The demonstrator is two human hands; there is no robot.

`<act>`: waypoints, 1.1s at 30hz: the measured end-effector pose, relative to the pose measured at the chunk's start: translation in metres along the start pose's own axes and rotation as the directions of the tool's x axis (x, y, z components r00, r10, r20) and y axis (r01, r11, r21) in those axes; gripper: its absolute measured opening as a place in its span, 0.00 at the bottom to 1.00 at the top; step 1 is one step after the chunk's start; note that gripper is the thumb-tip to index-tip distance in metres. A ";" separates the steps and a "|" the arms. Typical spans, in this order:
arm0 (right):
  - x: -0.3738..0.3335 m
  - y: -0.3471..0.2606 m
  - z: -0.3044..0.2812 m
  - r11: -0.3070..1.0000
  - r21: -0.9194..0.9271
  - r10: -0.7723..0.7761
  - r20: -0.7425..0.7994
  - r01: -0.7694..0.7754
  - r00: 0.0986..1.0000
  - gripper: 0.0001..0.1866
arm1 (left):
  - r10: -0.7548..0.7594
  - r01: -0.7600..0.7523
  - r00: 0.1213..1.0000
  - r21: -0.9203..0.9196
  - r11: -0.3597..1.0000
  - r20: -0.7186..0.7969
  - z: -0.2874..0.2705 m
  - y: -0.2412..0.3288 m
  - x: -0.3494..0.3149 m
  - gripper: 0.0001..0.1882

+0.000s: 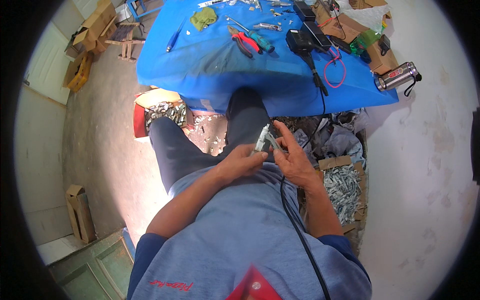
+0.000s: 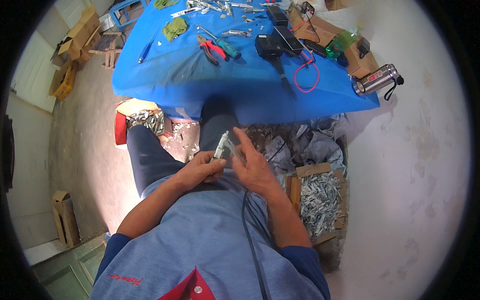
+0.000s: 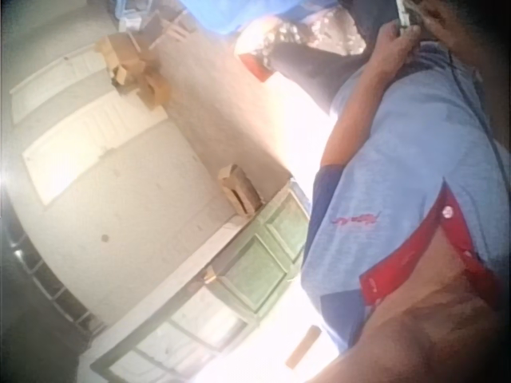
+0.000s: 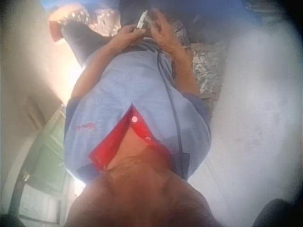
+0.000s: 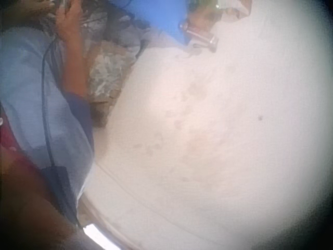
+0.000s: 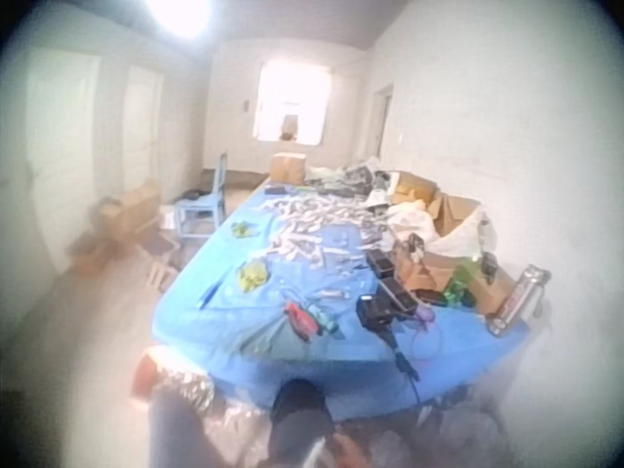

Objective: The person holds a small electronic component by hand and uses a screwdriver and pliers to pry and detach internal metal parts.

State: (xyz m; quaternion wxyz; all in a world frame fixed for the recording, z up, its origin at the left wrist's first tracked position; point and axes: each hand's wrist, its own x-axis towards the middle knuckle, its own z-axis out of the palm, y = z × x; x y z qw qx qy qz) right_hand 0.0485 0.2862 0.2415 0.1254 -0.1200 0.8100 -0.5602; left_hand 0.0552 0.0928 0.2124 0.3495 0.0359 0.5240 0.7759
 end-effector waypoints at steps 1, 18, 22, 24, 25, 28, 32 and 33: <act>0.001 0.002 -0.001 0.999 -0.023 -0.036 0.004 0.036 0.999 0.32 | 0.001 -0.001 1.000 0.020 1.000 0.003 -0.001 -0.001 0.000 0.14; 0.011 0.005 -0.031 0.894 -0.346 -0.197 0.268 0.285 0.943 0.31 | -0.121 0.105 0.990 0.190 0.976 0.071 0.009 0.002 0.006 0.18; 0.012 0.009 -0.022 0.759 -0.474 -0.325 0.317 0.446 0.891 0.27 | -0.148 0.119 0.986 0.287 0.951 0.082 0.006 -0.003 0.009 0.17; 0.012 0.009 -0.020 0.749 -0.488 -0.349 0.285 0.448 0.893 0.25 | -0.131 0.104 0.989 0.307 0.946 0.068 0.005 -0.006 0.008 0.17; 0.012 0.008 -0.019 0.743 -0.497 -0.360 0.268 0.448 0.894 0.24 | -0.123 0.096 0.990 0.313 0.945 0.068 0.005 -0.005 0.007 0.18; 0.011 0.002 -0.018 0.794 -0.484 -0.240 0.307 0.368 0.921 0.22 | -0.104 0.076 0.992 0.322 0.944 0.069 0.004 -0.002 0.004 0.19; 0.010 -0.003 -0.011 0.651 -0.656 -0.236 0.303 0.382 0.923 0.17 | -0.123 0.100 0.992 0.362 0.927 0.041 0.004 0.001 0.004 0.17; 0.011 -0.003 -0.010 0.622 -0.685 -0.208 0.322 0.379 0.924 0.16 | -0.137 0.117 0.990 0.382 0.917 0.026 0.005 0.003 0.004 0.17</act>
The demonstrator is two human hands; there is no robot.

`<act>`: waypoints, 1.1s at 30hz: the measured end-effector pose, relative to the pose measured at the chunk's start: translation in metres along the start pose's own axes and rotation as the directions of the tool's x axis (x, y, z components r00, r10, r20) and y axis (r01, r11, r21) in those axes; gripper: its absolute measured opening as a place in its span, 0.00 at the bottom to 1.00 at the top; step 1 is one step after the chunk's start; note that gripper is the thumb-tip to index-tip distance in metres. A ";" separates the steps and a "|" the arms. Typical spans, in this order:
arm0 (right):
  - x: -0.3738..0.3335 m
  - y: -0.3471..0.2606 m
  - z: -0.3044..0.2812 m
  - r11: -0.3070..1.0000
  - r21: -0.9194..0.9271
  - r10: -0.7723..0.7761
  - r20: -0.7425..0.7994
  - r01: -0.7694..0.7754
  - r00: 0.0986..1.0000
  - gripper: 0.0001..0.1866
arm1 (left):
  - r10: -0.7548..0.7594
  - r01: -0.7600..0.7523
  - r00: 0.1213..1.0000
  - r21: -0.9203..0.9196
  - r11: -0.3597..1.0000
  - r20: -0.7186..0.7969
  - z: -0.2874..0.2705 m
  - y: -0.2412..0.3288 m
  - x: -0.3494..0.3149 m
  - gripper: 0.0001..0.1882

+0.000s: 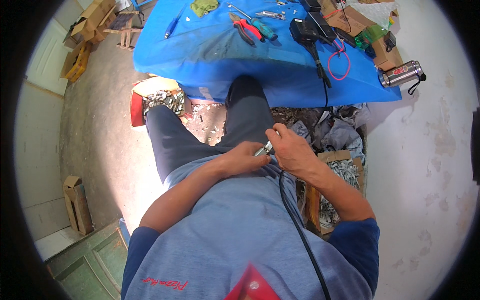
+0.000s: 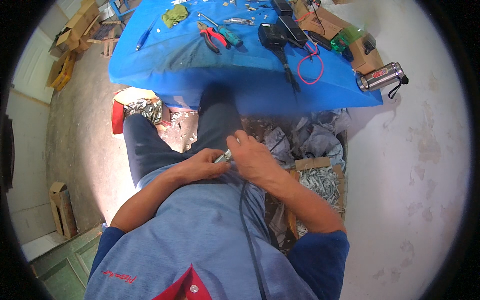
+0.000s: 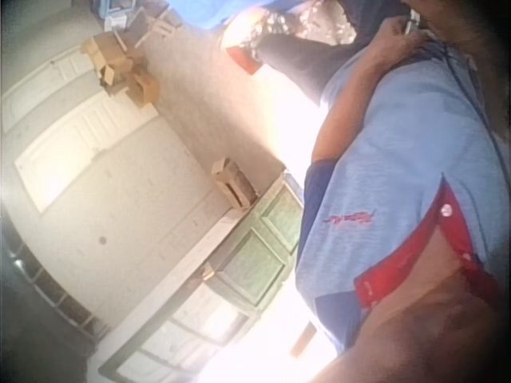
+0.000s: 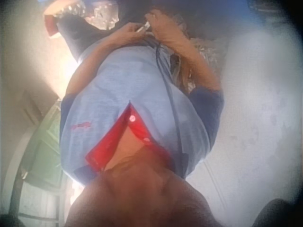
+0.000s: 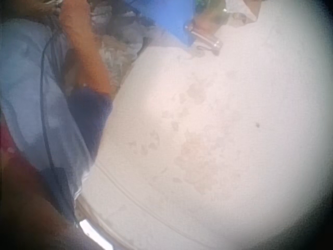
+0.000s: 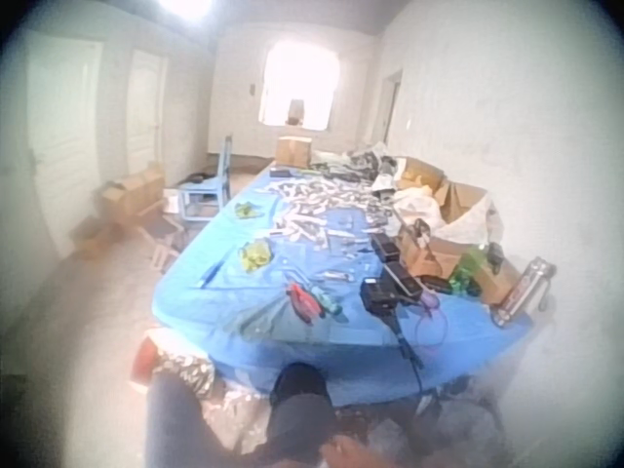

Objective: The person holds a small electronic component by hand and uses a screwdriver and pliers to pry and detach internal metal parts.

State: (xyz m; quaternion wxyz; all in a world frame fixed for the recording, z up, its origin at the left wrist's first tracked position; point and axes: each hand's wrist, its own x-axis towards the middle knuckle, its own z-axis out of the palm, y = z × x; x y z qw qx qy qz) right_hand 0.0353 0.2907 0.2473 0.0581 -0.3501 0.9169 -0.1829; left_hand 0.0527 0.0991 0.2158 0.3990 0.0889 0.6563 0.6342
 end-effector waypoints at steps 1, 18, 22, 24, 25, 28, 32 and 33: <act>0.001 0.000 0.000 0.999 -0.042 0.004 0.033 -0.003 0.999 0.15 | -0.013 0.013 1.000 0.001 1.000 -0.004 0.000 -0.001 0.001 0.16; 0.044 0.025 -0.004 0.988 -0.027 0.102 0.853 -0.152 0.512 0.15 | 0.240 0.079 0.918 0.737 0.671 -0.316 0.008 -0.021 0.018 0.15; 0.049 0.026 -0.008 0.981 0.045 0.058 0.864 -0.191 0.500 0.16 | 0.207 0.122 0.923 0.758 0.641 -0.324 0.006 -0.015 0.017 0.14; 0.041 0.034 -0.001 0.999 -0.021 0.033 0.759 -0.026 0.651 0.16 | 0.191 0.115 0.928 0.735 0.669 -0.320 0.007 -0.018 0.018 0.14; 0.036 0.037 0.003 0.996 -0.068 0.012 0.697 0.049 0.717 0.16 | 0.178 0.110 0.932 0.716 0.690 -0.315 0.007 -0.020 0.019 0.14; 0.029 0.043 0.014 0.959 -0.205 -0.029 0.613 0.194 0.789 0.13 | 0.147 0.096 0.944 0.671 0.735 -0.297 0.008 -0.025 0.024 0.16; 0.013 0.020 0.013 0.808 -0.519 -0.100 0.345 0.278 0.933 0.09 | 0.112 0.100 0.946 0.601 0.793 -0.305 0.005 -0.021 0.026 0.19; 0.012 0.011 0.010 0.770 -0.575 -0.079 0.344 0.276 0.936 0.08 | 0.099 0.104 0.944 0.570 0.815 -0.315 0.005 -0.021 0.025 0.20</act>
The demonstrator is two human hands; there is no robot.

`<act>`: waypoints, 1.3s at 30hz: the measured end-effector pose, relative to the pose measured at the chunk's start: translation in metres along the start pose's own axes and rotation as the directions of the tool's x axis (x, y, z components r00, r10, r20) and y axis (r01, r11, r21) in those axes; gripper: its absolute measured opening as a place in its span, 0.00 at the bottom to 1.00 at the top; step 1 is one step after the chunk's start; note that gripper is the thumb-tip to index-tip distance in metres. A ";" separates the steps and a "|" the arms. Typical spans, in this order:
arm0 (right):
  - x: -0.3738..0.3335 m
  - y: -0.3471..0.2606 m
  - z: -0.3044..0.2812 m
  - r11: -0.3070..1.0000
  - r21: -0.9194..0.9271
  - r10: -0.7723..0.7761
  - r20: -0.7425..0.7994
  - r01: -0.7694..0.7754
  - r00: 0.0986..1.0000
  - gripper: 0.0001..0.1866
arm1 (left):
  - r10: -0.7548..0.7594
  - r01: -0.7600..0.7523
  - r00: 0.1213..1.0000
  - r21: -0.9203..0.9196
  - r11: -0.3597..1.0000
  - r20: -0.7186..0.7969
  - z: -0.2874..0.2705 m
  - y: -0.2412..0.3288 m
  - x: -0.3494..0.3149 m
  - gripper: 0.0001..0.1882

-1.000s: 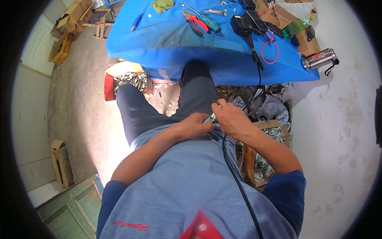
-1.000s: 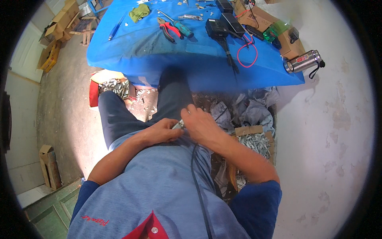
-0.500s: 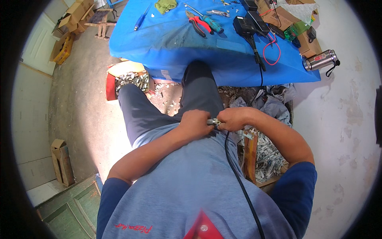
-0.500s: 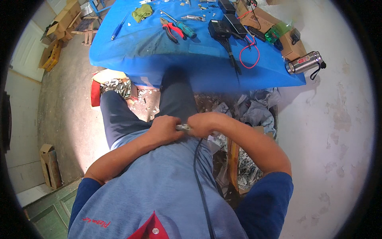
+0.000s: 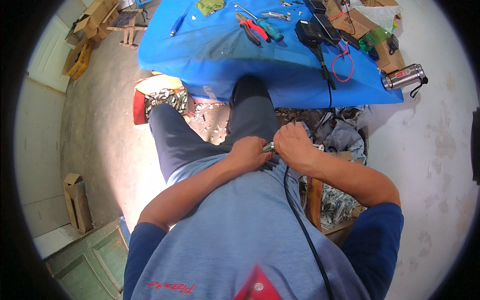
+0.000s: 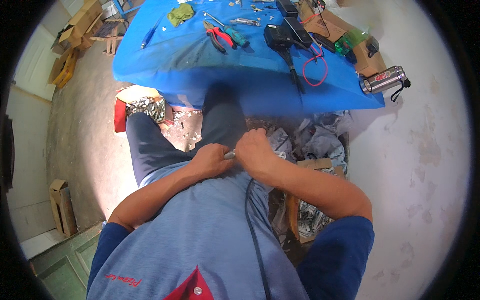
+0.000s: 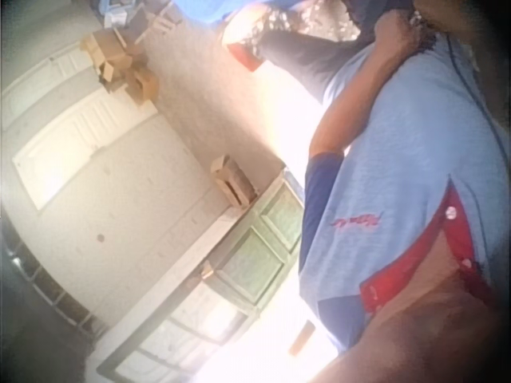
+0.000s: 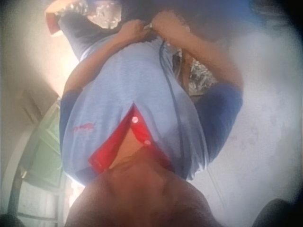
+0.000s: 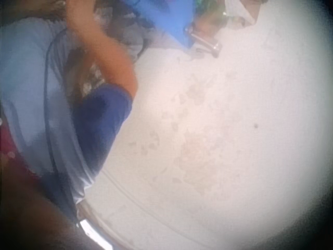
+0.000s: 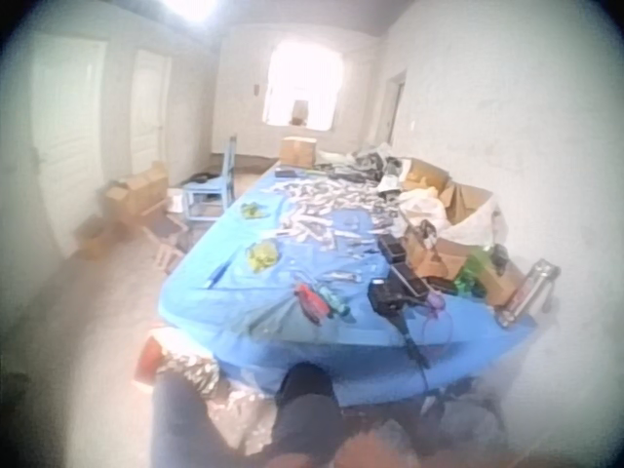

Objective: The person holds a small electronic component by hand and uses a screwdriver and pliers to pry and detach internal metal parts.

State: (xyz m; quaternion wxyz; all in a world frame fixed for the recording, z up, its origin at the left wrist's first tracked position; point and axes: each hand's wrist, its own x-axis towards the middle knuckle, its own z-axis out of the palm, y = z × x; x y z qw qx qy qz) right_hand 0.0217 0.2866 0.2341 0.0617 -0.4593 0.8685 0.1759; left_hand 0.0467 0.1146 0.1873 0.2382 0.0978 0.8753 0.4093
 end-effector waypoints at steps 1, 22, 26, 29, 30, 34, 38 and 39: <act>0.000 -0.003 -0.005 0.998 -0.068 0.018 0.010 -0.017 1.000 0.08 | 0.004 -0.004 1.000 -0.002 1.000 0.006 0.001 -0.002 0.000 0.20; -0.005 0.031 0.009 0.951 0.192 -0.146 -0.414 0.243 0.899 0.08 | -0.024 0.150 0.962 -0.454 0.879 0.271 -0.022 0.001 -0.011 0.23; -0.018 0.035 -0.011 0.941 0.166 -0.221 -0.353 0.294 0.909 0.08 | 0.043 0.148 0.927 -0.468 0.871 0.373 -0.022 0.002 -0.009 0.24; -0.030 0.029 -0.032 0.936 0.179 -0.259 -0.233 0.304 0.937 0.06 | 0.162 -0.011 0.928 -0.409 0.912 0.334 -0.022 0.004 -0.012 0.25; -0.032 0.025 -0.042 0.936 0.173 -0.268 -0.206 0.305 0.941 0.04 | 0.211 -0.084 0.925 -0.372 0.924 0.315 -0.023 0.006 -0.014 0.26; -0.035 0.023 -0.049 0.928 0.210 -0.276 -0.160 0.306 0.948 0.10 | 0.244 -0.230 0.932 -0.083 0.970 0.266 -0.033 0.025 -0.016 0.24; -0.032 0.032 -0.043 0.891 0.333 -0.255 -0.193 0.308 0.948 0.13 | 0.289 -0.309 0.948 0.165 0.937 0.132 -0.024 0.027 -0.013 0.19; -0.030 0.033 -0.042 0.890 0.335 -0.247 -0.217 0.310 0.944 0.13 | 0.310 -0.321 0.947 0.233 0.918 0.082 -0.020 0.024 -0.013 0.18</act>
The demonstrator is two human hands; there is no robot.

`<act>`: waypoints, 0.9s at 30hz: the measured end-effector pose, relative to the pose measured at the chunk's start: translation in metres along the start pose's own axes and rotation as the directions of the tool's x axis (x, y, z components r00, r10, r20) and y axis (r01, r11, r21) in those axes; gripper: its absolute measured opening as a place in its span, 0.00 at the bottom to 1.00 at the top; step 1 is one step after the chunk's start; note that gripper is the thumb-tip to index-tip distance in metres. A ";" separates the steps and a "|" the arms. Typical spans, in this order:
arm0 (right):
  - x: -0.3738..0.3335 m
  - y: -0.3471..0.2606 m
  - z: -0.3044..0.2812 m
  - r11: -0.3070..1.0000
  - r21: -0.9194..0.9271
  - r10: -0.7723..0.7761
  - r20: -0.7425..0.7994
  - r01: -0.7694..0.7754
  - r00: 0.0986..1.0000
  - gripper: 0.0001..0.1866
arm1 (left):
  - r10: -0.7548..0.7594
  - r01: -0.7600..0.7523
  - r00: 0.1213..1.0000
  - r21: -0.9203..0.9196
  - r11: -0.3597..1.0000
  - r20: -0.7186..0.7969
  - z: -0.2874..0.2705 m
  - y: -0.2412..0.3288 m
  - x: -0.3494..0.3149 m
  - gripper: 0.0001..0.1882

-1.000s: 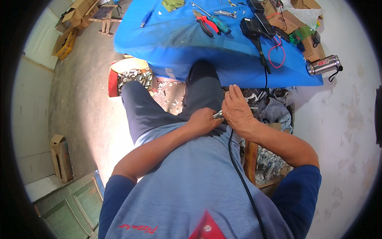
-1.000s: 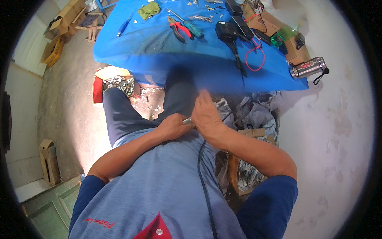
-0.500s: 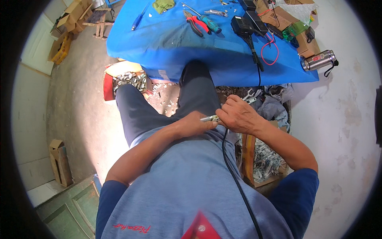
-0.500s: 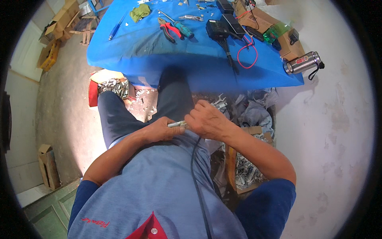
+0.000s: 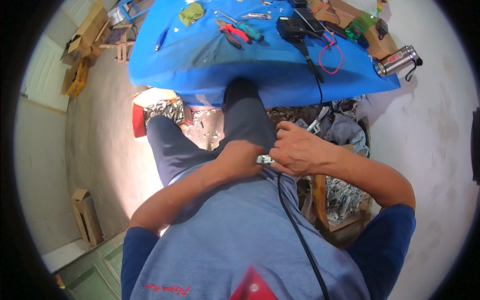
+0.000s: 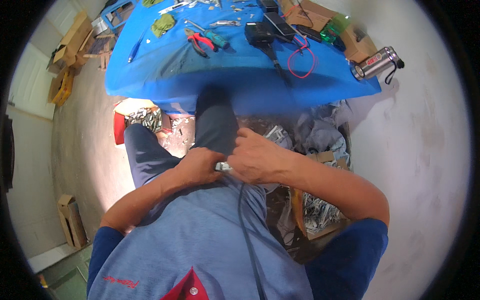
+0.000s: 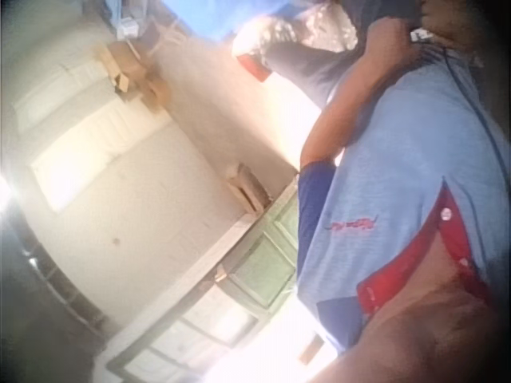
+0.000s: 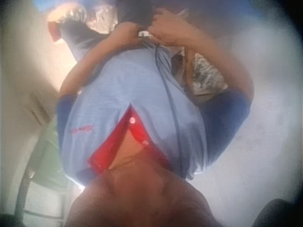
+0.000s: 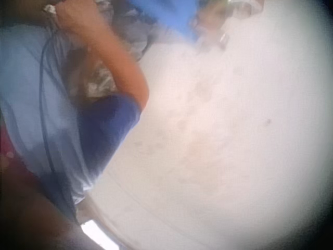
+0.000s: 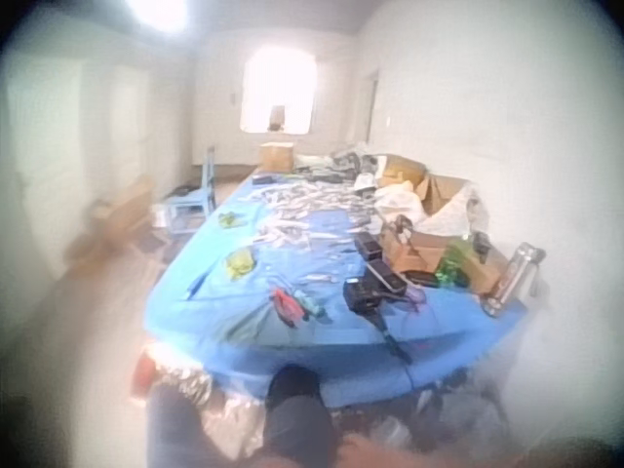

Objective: The person holds a small electronic component by hand and uses a screwdriver and pliers to pry and detach internal metal parts.

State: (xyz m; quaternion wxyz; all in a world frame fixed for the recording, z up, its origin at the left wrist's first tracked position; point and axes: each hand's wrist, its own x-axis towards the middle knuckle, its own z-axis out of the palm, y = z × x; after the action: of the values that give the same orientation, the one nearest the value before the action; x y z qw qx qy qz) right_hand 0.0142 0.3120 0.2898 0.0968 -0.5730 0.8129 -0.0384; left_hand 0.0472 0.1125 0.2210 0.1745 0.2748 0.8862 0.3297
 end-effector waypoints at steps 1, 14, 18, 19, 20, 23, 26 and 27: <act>0.001 0.001 0.000 1.000 0.000 0.000 -0.022 0.000 1.000 0.13 | -0.042 0.041 0.999 -0.033 0.999 -0.023 0.005 0.000 0.000 0.16; 0.008 0.007 0.027 0.982 -0.048 0.156 -0.339 -0.183 0.928 0.09 | -0.371 0.301 0.918 -0.364 0.881 -0.139 0.012 -0.006 0.005 0.15; 0.012 0.006 0.041 0.971 -0.034 0.209 -0.369 -0.238 0.906 0.10 | -0.383 0.308 0.902 -0.322 0.895 -0.199 0.023 -0.020 0.007 0.16; 0.013 0.006 0.044 0.966 -0.045 0.222 -0.368 -0.256 0.903 0.10 | -0.397 0.326 0.894 -0.306 0.895 -0.210 0.024 -0.022 0.009 0.16; 0.015 0.005 0.047 0.960 -0.056 0.235 -0.368 -0.273 0.900 0.10 | -0.411 0.343 0.885 -0.289 0.894 -0.221 0.025 -0.023 0.010 0.15; 0.021 0.001 0.055 0.954 -0.039 0.256 -0.407 -0.297 0.877 0.10 | -0.413 0.356 0.872 -0.238 0.904 -0.264 0.032 -0.033 0.010 0.14; 0.022 0.005 0.071 0.948 -0.021 0.292 -0.348 -0.319 0.891 0.10 | -0.411 0.364 0.863 -0.203 0.909 -0.293 0.041 -0.043 0.011 0.14; 0.023 0.005 0.073 0.942 -0.001 0.314 -0.353 -0.336 0.881 0.10 | -0.413 0.369 0.860 -0.194 0.909 -0.300 0.043 -0.045 0.011 0.14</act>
State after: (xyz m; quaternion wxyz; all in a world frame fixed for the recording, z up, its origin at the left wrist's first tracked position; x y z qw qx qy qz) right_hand 0.0170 0.2952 0.2145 -0.0609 -0.4154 0.9024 -0.0970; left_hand 0.0429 0.1116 0.1582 0.1025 0.0171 0.9166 0.3860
